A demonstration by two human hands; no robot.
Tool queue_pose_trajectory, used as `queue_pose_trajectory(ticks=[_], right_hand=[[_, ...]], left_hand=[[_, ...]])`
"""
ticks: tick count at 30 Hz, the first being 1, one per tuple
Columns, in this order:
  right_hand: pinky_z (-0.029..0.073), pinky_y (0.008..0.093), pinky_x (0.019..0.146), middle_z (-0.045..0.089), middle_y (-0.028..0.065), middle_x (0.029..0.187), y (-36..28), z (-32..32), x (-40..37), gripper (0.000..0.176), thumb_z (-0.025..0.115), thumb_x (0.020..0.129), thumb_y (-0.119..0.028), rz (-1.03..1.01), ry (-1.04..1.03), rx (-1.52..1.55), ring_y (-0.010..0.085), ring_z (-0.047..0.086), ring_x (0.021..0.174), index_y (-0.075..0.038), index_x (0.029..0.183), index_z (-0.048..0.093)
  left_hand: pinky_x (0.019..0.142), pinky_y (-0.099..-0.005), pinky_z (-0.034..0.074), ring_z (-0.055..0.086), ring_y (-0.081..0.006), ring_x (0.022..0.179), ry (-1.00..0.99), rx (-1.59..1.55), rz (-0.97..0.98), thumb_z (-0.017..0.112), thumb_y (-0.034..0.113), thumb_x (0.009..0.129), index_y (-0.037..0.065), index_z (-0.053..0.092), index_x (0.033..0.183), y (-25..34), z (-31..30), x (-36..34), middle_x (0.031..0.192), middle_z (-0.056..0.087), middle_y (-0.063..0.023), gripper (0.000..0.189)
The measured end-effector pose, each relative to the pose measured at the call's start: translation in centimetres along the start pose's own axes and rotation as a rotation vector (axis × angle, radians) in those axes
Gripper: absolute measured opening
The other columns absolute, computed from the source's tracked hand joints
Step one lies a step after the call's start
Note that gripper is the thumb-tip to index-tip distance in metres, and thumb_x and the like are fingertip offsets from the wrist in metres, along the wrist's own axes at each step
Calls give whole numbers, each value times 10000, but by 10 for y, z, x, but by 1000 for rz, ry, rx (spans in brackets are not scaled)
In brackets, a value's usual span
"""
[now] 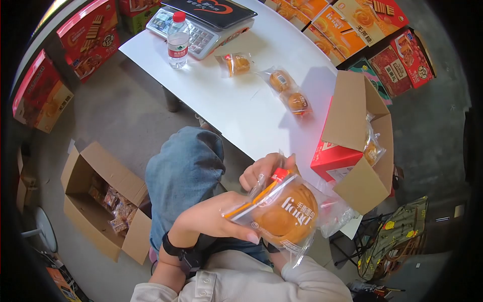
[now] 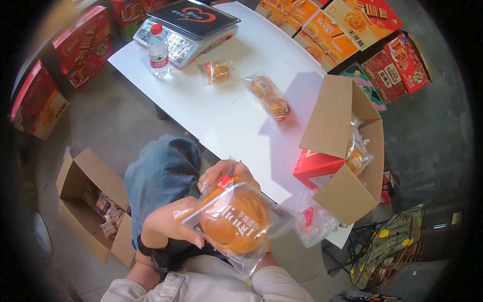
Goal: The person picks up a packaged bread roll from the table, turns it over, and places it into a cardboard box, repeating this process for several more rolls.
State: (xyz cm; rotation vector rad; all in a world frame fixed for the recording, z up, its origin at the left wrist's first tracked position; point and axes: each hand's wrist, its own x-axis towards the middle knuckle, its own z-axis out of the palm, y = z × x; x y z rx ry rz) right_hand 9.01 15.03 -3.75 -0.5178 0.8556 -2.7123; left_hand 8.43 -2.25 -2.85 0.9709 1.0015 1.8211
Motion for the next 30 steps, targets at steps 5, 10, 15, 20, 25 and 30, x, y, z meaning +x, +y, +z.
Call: queue_pose_trajectory(ticks=[5, 10, 15, 20, 25, 30], right_hand=[[467, 332, 710, 557, 181, 816, 2, -6, 0, 534, 385, 903, -449, 168, -70, 207, 259, 538, 801, 56, 871, 554], [302, 301, 510, 522, 84, 615, 6, 11, 1, 539, 291, 931, -459, 114, 15, 20, 146, 397, 508, -5, 890, 580], [394, 357, 629, 554, 126, 970, -22, 17, -30, 421, 405, 895, -400, -470, 366, 264, 224, 525, 766, -27, 1060, 513], [432, 349, 742, 498, 123, 1128, -127, 11, -86, 373, 474, 851, -257, -900, 454, -373, 203, 498, 970, -51, 1160, 438], [430, 332, 779, 482, 117, 1125, -204, -38, -150, 390, 469, 864, -264, -768, 273, -642, 210, 482, 1015, -58, 1191, 418], [414, 355, 779, 454, 113, 1111, -179, -27, -121, 430, 462, 880, -256, -1031, 1229, -614, 225, 481, 1023, -45, 1245, 377]], left_hand=[[630, -292, 419, 501, -193, 645, 9, 188, -16, 733, 348, 702, -30, 549, 891, 0, -2, -2, 733, 579, -119, 461], [620, -294, 419, 511, -199, 635, -29, 268, 9, 725, 351, 709, -24, 549, 902, -3, -6, -3, 725, 579, -119, 457], [631, -273, 441, 574, -180, 679, 18, 302, -54, 583, 285, 831, -4, 559, 952, 7, -6, 2, 749, 608, -86, 314], [666, -260, 453, 576, -124, 717, 234, 125, -159, 498, 243, 896, -4, 558, 998, 9, -10, 0, 788, 621, -71, 275], [670, -250, 444, 556, -112, 737, 426, -6, -89, 461, 209, 916, -19, 550, 1016, 13, -12, -2, 786, 605, -70, 264], [696, -242, 442, 550, -123, 739, 491, -21, -50, 422, 137, 914, -32, 552, 1022, 14, -14, -3, 791, 599, -81, 238]])
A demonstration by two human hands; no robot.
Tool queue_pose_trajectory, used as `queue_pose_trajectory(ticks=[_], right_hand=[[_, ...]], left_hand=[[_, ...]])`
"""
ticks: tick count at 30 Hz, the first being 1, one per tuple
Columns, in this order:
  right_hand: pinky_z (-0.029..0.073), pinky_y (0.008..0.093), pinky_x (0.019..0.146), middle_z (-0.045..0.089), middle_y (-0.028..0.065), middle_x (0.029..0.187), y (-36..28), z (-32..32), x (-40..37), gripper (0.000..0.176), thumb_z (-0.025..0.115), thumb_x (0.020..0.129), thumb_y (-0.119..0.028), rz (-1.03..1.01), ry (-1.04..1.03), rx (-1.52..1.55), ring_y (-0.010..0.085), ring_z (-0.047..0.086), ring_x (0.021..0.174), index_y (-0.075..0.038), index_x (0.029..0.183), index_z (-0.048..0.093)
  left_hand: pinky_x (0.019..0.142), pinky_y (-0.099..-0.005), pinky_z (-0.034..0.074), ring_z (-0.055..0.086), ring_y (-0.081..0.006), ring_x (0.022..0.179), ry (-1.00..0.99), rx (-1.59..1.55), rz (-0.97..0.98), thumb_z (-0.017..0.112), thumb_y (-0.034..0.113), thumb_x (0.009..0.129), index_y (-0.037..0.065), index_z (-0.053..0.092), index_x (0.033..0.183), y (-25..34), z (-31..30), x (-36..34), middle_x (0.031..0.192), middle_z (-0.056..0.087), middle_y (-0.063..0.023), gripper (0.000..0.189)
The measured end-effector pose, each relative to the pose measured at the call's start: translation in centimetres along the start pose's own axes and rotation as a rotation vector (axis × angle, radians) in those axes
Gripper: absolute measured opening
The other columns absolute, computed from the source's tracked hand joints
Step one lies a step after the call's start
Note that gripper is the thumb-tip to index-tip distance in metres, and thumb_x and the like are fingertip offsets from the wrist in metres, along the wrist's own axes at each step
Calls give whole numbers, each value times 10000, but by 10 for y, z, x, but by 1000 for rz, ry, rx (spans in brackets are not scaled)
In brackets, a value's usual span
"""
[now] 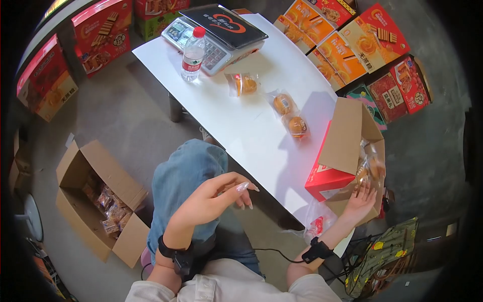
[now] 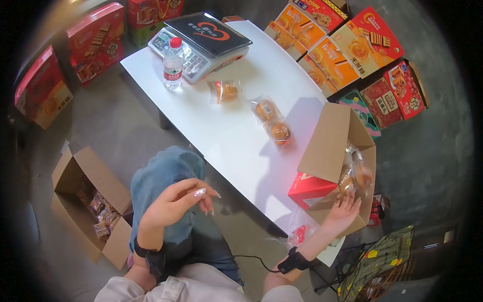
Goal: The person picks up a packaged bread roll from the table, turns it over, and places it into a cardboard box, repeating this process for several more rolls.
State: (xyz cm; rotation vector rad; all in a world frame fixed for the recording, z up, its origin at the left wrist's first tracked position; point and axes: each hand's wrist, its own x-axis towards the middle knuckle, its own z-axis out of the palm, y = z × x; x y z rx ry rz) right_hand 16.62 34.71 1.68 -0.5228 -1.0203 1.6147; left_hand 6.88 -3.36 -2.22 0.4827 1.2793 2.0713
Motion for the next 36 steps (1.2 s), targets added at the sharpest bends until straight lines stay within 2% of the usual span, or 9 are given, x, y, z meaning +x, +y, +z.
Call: queue_pose_trajectory(ticks=[10, 16, 19, 23, 24, 26, 30, 32, 36], right_hand=[[353, 298, 820, 480, 88, 1098, 23, -6, -1, 329, 416, 891, -238, -143, -36, -4, 170, 451, 1064, -42, 1153, 448], [354, 293, 807, 501, 82, 1088, 24, -3, -3, 316, 391, 885, -201, -162, -56, -30, 171, 461, 1067, -46, 1154, 448], [368, 288, 790, 513, 88, 1089, 28, -8, -1, 318, 378, 876, -168, -188, -65, -29, 178, 481, 1061, -46, 1164, 438], [335, 296, 802, 493, 93, 1093, 30, -8, -2, 327, 405, 857, -167, -222, -113, -51, 175, 442, 1042, -27, 1152, 428], [335, 296, 802, 493, 93, 1093, 29, -8, -2, 327, 405, 857, -167, -240, -109, -50, 175, 442, 1042, -27, 1152, 428], [333, 290, 796, 496, 100, 1080, 30, -6, -3, 333, 403, 829, -119, -229, -79, -47, 174, 449, 1028, -22, 1147, 423], [398, 278, 719, 505, 115, 1036, 27, 5, -14, 309, 390, 828, -54, -255, -96, -84, 171, 495, 953, 0, 1131, 416], [405, 289, 726, 515, 113, 999, 29, 23, -37, 318, 397, 813, -40, -395, -89, -204, 182, 510, 922, 3, 1128, 415], [412, 306, 769, 531, 110, 912, 57, 47, -90, 303, 434, 785, -9, -673, -558, -413, 197, 538, 850, 15, 1088, 443]], left_hand=[[675, -283, 437, 549, -159, 708, 310, 214, 590, 483, 48, 803, -10, 564, 1048, 18, 8, -22, 731, 581, -66, 265], [557, -325, 411, 475, -156, 574, 439, 765, 1365, 536, 134, 785, 362, 557, 1003, 64, 13, -41, 704, 573, -2, 316], [580, -314, 376, 468, -152, 589, 506, 966, 1377, 543, 295, 827, 224, 519, 927, 88, 29, -56, 700, 560, 6, 125], [574, -323, 399, 436, -152, 593, 331, 1000, 1555, 457, 428, 885, 19, 455, 1030, 96, 16, -59, 757, 487, -6, 434], [549, -310, 341, 373, -140, 575, 87, 1033, 1664, 428, 424, 898, 150, 394, 1223, 107, 7, -56, 710, 431, 4, 426], [545, -314, 329, 387, -136, 586, 353, 525, 1852, 420, 377, 913, 391, 337, 1290, 99, 41, -45, 721, 441, 14, 386], [577, -293, 331, 456, -137, 561, 558, 418, 1768, 569, 376, 827, 199, 486, 823, 69, 39, -61, 647, 539, 9, 196], [556, -310, 331, 393, -134, 585, 295, 383, 1831, 425, 352, 917, 548, 256, 1274, 62, 34, -54, 730, 453, 24, 441], [634, -318, 359, 435, -139, 630, 265, 401, 1691, 451, 387, 900, 389, 280, 1340, 38, 34, -46, 759, 500, -4, 472]])
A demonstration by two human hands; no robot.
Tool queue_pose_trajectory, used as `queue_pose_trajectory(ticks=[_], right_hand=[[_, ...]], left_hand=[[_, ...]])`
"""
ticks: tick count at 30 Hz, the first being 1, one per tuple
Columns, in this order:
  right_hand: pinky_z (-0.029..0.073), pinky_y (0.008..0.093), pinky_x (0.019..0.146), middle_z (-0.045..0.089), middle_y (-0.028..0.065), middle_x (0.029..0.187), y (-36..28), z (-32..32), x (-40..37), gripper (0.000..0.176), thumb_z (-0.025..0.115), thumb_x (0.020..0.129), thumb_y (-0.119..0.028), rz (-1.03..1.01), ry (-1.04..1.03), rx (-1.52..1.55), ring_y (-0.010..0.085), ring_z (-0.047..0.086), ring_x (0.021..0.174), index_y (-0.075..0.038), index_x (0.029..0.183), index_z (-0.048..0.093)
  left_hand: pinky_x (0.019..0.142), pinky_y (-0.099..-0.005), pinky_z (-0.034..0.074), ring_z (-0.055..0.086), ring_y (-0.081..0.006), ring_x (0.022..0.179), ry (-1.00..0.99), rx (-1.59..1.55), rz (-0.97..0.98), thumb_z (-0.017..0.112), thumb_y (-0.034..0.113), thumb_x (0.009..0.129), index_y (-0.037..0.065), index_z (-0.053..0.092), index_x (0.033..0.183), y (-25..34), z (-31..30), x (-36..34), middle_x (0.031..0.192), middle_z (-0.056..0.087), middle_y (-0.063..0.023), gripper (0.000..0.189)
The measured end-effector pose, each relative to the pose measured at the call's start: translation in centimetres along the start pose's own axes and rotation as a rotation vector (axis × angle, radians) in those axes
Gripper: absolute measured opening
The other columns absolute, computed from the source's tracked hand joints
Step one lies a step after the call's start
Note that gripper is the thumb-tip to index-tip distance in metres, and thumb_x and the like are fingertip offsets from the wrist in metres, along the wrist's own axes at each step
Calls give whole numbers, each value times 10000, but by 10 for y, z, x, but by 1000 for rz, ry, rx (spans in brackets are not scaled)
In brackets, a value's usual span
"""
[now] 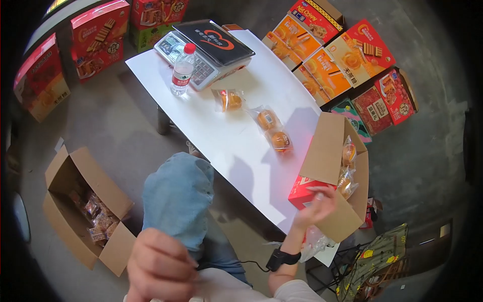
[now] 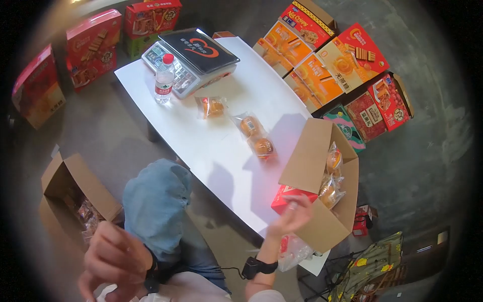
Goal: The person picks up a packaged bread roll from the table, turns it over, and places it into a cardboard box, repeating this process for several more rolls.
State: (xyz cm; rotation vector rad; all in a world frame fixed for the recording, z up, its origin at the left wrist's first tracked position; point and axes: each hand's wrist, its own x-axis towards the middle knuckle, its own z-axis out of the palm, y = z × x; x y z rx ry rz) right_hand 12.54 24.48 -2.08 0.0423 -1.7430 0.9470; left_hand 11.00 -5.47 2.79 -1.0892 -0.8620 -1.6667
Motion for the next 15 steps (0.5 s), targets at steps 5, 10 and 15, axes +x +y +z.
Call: queue_pose_trajectory(ticks=[5, 10, 15], right_hand=[[396, 354, 838, 533, 138, 962, 34, 49, -21, 345, 533, 740, -15, 85, -451, -186, 240, 521, 911, 17, 1080, 481], [359, 421, 891, 481, 187, 1120, 105, 79, -17, 553, 598, 715, -52, 142, -569, -394, 326, 456, 1045, -5, 1223, 384], [282, 496, 961, 342, 235, 1266, 172, 86, 2, 772, 670, 683, -176, 89, -535, -804, 386, 316, 1186, -20, 1309, 246]], left_hand=[[537, -296, 387, 483, -163, 567, 27, 13, -191, 506, 252, 846, 142, 556, 993, -25, 0, -6, 686, 575, -27, 190], [521, -290, 362, 475, -155, 521, 129, 117, -510, 394, 256, 847, 23, 562, 959, -48, -1, -19, 584, 540, -61, 309], [546, -288, 372, 484, -131, 535, 199, 67, -686, 394, 239, 815, -35, 543, 973, -62, -11, -29, 588, 523, -72, 349]])
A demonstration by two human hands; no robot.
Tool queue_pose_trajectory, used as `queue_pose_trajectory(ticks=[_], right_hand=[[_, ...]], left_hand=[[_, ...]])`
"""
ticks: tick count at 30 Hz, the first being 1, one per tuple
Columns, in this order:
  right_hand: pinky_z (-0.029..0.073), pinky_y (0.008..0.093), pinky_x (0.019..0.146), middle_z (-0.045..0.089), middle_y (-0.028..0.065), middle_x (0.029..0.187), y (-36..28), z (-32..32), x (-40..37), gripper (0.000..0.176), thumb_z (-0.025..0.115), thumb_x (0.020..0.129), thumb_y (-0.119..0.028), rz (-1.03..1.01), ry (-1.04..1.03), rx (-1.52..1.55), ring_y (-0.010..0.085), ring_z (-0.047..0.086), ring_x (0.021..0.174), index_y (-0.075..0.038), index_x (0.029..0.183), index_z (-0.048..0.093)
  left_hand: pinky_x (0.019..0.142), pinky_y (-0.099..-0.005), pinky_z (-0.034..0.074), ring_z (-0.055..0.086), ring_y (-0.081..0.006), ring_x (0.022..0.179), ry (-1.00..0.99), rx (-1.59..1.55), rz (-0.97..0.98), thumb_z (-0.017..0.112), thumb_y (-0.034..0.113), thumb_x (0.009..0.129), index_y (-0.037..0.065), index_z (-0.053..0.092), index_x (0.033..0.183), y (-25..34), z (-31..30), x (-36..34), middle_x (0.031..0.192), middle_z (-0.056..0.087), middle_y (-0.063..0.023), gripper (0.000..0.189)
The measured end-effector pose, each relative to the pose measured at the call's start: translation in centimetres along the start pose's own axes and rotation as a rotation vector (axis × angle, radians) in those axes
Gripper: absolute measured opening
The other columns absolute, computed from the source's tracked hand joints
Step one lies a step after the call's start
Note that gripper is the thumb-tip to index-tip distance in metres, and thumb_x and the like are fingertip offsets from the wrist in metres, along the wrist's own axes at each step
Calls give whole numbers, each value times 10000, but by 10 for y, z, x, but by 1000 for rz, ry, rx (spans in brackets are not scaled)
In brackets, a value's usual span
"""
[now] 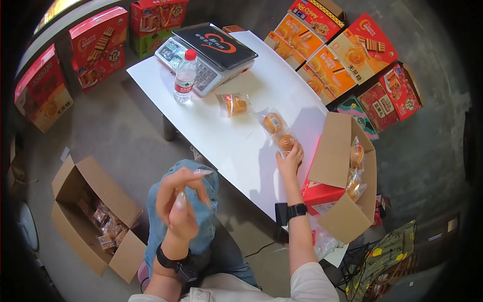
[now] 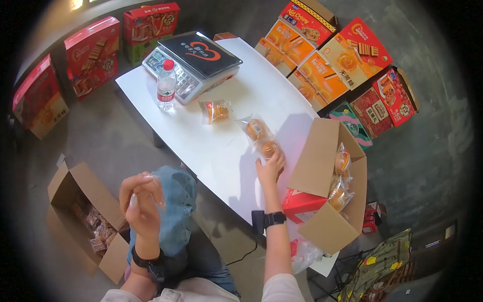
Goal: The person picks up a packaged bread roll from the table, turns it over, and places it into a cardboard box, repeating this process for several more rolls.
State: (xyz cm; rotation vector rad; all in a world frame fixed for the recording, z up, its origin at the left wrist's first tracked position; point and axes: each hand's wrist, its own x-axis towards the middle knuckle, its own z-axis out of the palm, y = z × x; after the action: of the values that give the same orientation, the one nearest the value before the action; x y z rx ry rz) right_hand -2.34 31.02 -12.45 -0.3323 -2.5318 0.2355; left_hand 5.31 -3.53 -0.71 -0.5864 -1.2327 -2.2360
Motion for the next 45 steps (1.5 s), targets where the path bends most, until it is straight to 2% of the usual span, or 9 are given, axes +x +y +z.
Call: queue_pose_trajectory(ticks=[7, 12, 21, 26, 33, 37, 38, 42, 45], right_hand=[[227, 514, 1007, 328, 270, 1284, 39, 35, 25, 922, 721, 648, -330, 336, -93, -127, 418, 260, 1231, -6, 1332, 195], [263, 465, 992, 364, 246, 1262, 56, 44, 10, 911, 747, 637, -312, 185, -7, -9, 392, 314, 1187, 12, 1315, 230], [258, 449, 975, 345, 215, 1245, -100, -65, -47, 928, 784, 616, -190, 37, 114, 396, 360, 308, 1161, 15, 1321, 216], [264, 416, 1003, 260, 191, 1280, -165, -116, -66, 958, 763, 659, -179, -4, 86, 469, 326, 293, 1205, -39, 1364, 129], [169, 474, 1026, 305, 222, 1315, -195, -148, -87, 991, 748, 627, -312, -118, -158, 469, 357, 277, 1225, 20, 1347, 154], [259, 430, 1003, 462, 209, 1187, -176, -166, -89, 829, 624, 724, -343, 13, -166, 986, 296, 421, 1142, 24, 1332, 196], [396, 348, 880, 541, 193, 1046, -177, -170, -91, 753, 557, 767, -385, 162, -43, 1071, 234, 546, 953, 30, 1310, 241], [440, 212, 676, 605, 131, 796, -152, -178, -92, 831, 540, 764, -518, 289, -314, 1463, 152, 587, 680, 63, 1293, 269], [443, 235, 735, 621, 142, 815, -159, -177, -106, 924, 584, 724, -538, 291, -435, 1495, 167, 603, 765, 85, 1307, 229]], left_hand=[[596, -248, 389, 490, -127, 578, 41, 71, -237, 391, 243, 804, -50, 532, 1015, -4, -7, 6, 669, 527, -89, 388], [624, -239, 396, 493, -122, 623, -6, 81, -296, 390, 220, 825, -39, 537, 1035, -7, -12, 13, 680, 526, -77, 365], [801, -284, 403, 543, -163, 879, -301, 366, -475, 491, 99, 820, -10, 476, 1155, -18, 0, 12, 907, 586, -88, 352], [968, -354, 338, 469, -238, 1116, -472, 306, -642, 578, 131, 835, 17, 169, 1366, -21, 17, -3, 1246, 447, -165, 681], [906, -306, 392, 491, -202, 1057, -134, -86, -686, 533, 163, 883, 1, 86, 1368, -32, 27, -14, 1165, 472, -179, 679], [882, -262, 403, 496, -144, 1045, -13, -103, -939, 458, 251, 922, -12, 301, 1303, -31, 1, -5, 1142, 507, -124, 489], [887, -258, 400, 494, -147, 1062, -54, -329, -964, 431, 304, 926, -15, 378, 1261, -32, -5, -3, 1153, 507, -109, 466], [918, -266, 375, 484, -147, 1077, -315, -634, -1124, 455, 297, 914, -34, 379, 1263, -9, -9, 10, 1180, 495, -114, 487], [933, -266, 357, 458, -151, 1105, -482, -621, -1212, 474, 303, 904, -32, 357, 1292, -12, -8, 8, 1198, 486, -126, 526]])
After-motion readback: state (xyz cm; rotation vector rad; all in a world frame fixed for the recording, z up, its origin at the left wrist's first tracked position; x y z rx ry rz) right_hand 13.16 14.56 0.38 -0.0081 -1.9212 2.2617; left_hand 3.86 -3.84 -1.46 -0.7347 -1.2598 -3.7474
